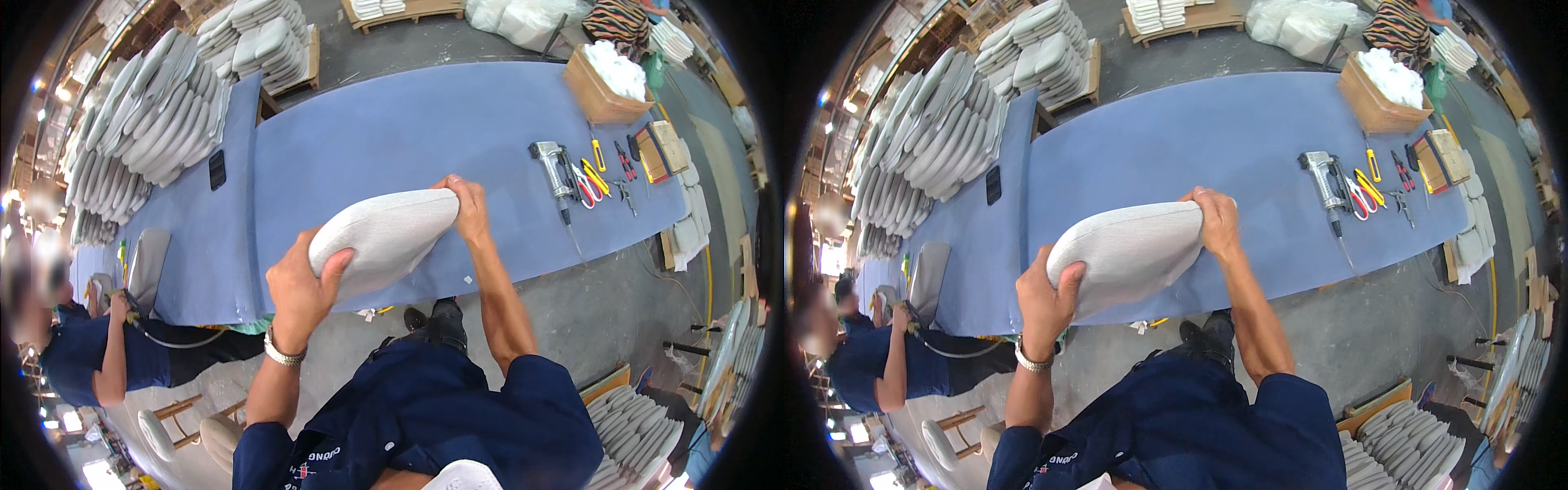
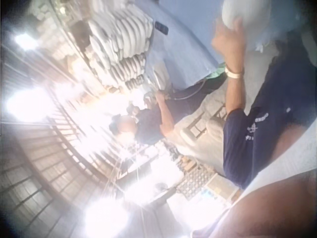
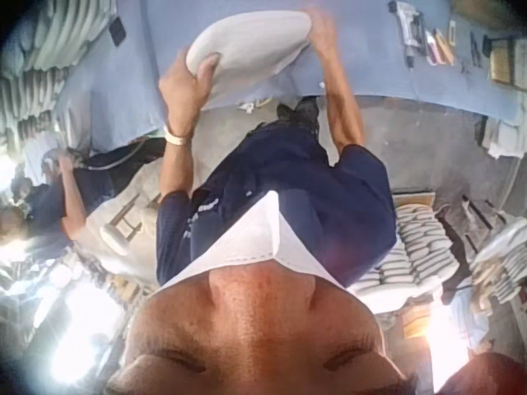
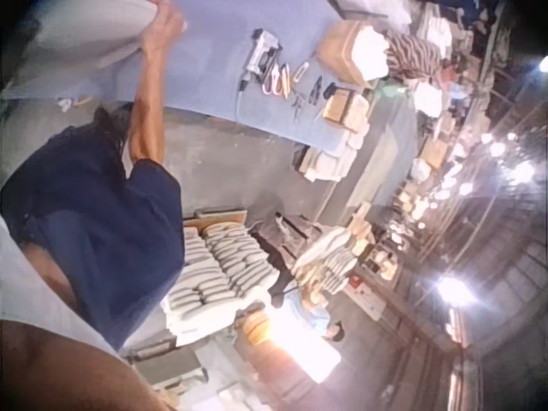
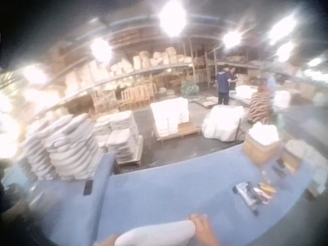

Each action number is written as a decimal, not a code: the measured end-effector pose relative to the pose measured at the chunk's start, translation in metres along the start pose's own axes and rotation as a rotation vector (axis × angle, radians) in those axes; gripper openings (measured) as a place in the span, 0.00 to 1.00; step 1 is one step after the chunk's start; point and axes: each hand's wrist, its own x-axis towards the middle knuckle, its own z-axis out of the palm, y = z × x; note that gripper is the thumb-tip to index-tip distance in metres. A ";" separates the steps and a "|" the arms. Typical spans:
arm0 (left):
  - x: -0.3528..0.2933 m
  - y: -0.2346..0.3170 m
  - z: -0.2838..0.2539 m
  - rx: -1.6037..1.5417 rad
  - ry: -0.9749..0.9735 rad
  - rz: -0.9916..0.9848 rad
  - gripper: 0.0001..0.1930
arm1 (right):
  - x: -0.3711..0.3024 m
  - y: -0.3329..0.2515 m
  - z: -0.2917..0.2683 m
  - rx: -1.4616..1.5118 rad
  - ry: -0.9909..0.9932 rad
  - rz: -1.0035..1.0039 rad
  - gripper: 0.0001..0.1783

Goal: The person staples fabric onto a cushion core using a pneumatic staple gun, trims excess fabric with a utility knife, and stacks the finished cushion. The person repeats this process for multiple cushions, handling fabric, cushion cores, and tools throughout.

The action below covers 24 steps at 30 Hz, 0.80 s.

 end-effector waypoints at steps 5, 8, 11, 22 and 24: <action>0.022 0.040 0.009 0.106 -0.017 0.003 0.24 | 0.008 -0.074 0.010 0.074 -0.004 -0.179 0.29; 0.032 0.051 0.021 0.118 0.015 0.047 0.22 | 0.013 -0.135 0.017 -0.090 -0.071 -0.360 0.25; 0.039 0.061 0.023 0.146 -0.010 0.043 0.20 | 0.021 -0.188 0.037 -0.603 -0.194 -0.523 0.21; 0.049 0.034 0.074 -0.885 -0.077 -0.116 0.32 | 0.088 -0.148 -0.022 -0.474 0.007 -0.376 0.24; 0.048 0.053 0.090 -0.985 -0.034 -0.176 0.32 | 0.093 -0.148 -0.032 -0.491 -0.001 -0.365 0.24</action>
